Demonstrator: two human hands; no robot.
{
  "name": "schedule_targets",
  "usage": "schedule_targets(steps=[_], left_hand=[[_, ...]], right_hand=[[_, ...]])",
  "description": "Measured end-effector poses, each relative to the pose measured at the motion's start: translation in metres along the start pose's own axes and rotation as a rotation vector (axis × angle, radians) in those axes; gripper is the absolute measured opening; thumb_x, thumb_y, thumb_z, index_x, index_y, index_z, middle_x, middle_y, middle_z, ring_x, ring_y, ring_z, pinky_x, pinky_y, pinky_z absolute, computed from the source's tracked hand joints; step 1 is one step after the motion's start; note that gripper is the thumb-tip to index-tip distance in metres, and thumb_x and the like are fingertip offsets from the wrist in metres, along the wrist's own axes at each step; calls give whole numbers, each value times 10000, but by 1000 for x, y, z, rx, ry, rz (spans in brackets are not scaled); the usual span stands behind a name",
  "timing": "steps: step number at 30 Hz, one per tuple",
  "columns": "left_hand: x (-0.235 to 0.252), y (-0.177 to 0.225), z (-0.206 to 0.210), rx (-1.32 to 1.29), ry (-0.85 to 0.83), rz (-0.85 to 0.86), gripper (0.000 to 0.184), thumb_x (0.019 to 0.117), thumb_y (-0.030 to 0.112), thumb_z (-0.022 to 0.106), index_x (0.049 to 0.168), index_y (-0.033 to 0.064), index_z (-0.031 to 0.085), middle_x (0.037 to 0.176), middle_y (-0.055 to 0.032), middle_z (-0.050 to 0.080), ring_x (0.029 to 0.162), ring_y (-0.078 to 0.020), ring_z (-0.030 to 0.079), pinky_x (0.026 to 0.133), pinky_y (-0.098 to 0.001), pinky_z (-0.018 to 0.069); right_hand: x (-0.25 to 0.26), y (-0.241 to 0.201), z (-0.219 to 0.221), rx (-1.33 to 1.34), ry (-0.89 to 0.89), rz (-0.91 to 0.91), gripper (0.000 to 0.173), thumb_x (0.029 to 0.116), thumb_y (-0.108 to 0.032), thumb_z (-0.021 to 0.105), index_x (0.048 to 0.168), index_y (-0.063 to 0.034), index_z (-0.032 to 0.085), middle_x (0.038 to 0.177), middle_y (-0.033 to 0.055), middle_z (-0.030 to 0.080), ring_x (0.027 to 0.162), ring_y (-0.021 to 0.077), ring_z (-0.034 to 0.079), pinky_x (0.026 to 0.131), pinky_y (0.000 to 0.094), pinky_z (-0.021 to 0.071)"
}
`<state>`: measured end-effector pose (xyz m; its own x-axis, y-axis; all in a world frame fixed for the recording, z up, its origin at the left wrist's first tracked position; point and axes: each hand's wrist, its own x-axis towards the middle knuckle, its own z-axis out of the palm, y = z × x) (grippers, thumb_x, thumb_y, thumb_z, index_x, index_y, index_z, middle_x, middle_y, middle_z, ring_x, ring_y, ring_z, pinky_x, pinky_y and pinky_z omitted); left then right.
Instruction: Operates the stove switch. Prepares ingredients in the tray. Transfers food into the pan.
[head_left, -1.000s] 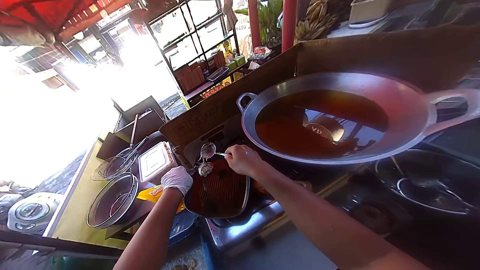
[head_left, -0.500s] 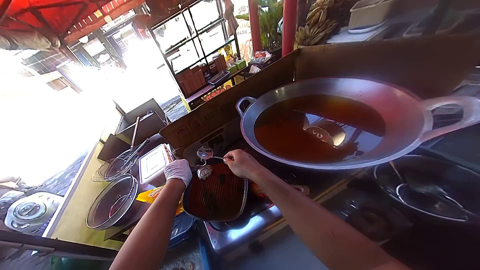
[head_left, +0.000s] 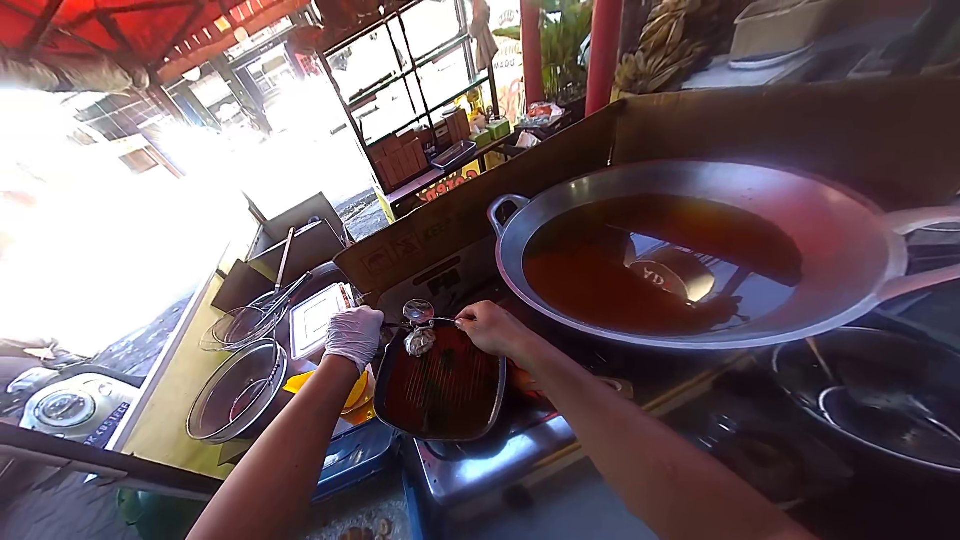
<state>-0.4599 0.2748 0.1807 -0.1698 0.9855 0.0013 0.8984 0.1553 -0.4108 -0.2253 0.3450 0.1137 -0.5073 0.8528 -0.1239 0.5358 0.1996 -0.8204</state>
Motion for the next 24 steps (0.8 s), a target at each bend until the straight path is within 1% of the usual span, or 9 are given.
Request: schedule_targets(steps=[3, 6, 9, 11, 13, 15, 16, 18, 24], left_hand=[[-2, -4, 8, -77, -8, -38, 148, 956, 254, 660, 1050, 175, 744, 1059, -87, 740, 968, -322, 718, 777, -576, 566], [0, -2, 20, -138, -19, -49, 177, 952, 220, 645, 1094, 188, 747, 1085, -91, 741, 991, -333, 718, 786, -594, 569], [3, 7, 24, -122, -29, -58, 184, 961, 244, 636, 1103, 196, 743, 1084, -86, 741, 985, -338, 718, 773, -591, 572], [5, 13, 22, -117, -44, -58, 200, 969, 252, 624, 1120, 196, 741, 1098, -84, 739, 999, -335, 716, 792, -583, 572], [7, 19, 19, -100, -43, -40, 193, 970, 220, 614, 1110, 180, 739, 1091, -89, 734, 995, -330, 715, 783, -575, 574], [10, 22, 17, -72, -23, -2, 178, 971, 187, 609, 1091, 158, 738, 1065, -101, 731, 966, -333, 716, 756, -567, 574], [12, 24, 16, -50, -14, 21, 176, 976, 183, 606, 1091, 159, 737, 1056, -101, 727, 959, -328, 716, 752, -555, 576], [14, 27, 15, -7, 16, 78, 187, 976, 133, 595, 1092, 150, 740, 1052, -111, 723, 968, -331, 709, 764, -538, 575], [29, 31, 29, 150, 188, 347, 203, 953, 20, 588, 1032, 124, 744, 988, -125, 713, 941, -324, 683, 777, -503, 530]], right_hand=[[-9, -7, -4, 67, -30, -17, 297, 1078, -279, 508, 1151, -107, 739, 1022, 95, 731, 984, 229, 689, 875, 505, 543], [-18, -11, -8, 124, -18, -48, 291, 1082, -290, 518, 1168, -123, 740, 1023, 71, 740, 952, 192, 694, 862, 472, 552], [-28, -16, -13, 194, 34, -83, 288, 1088, -290, 521, 1179, -119, 734, 1010, 57, 740, 883, 159, 686, 824, 417, 556], [-34, -15, -15, 225, 60, -102, 275, 1086, -280, 524, 1157, -117, 734, 952, 45, 720, 788, 136, 643, 755, 376, 539], [-39, -13, -16, 229, 65, -99, 273, 1088, -280, 522, 1156, -118, 730, 954, 42, 720, 793, 133, 648, 760, 369, 541], [-45, -9, -16, 221, 79, -86, 275, 1090, -291, 515, 1168, -132, 725, 981, 37, 733, 838, 137, 677, 790, 384, 559], [-51, -7, -15, 217, 108, -80, 272, 1090, -298, 513, 1161, -145, 726, 964, 34, 734, 823, 142, 683, 765, 395, 563], [-61, -3, -10, 225, 196, -76, 253, 1086, -288, 519, 1120, -157, 733, 874, 49, 712, 716, 165, 659, 652, 411, 544], [-70, 7, -12, 215, 242, -65, 246, 1088, -287, 518, 1142, -178, 732, 838, 35, 708, 689, 154, 660, 641, 408, 556]])
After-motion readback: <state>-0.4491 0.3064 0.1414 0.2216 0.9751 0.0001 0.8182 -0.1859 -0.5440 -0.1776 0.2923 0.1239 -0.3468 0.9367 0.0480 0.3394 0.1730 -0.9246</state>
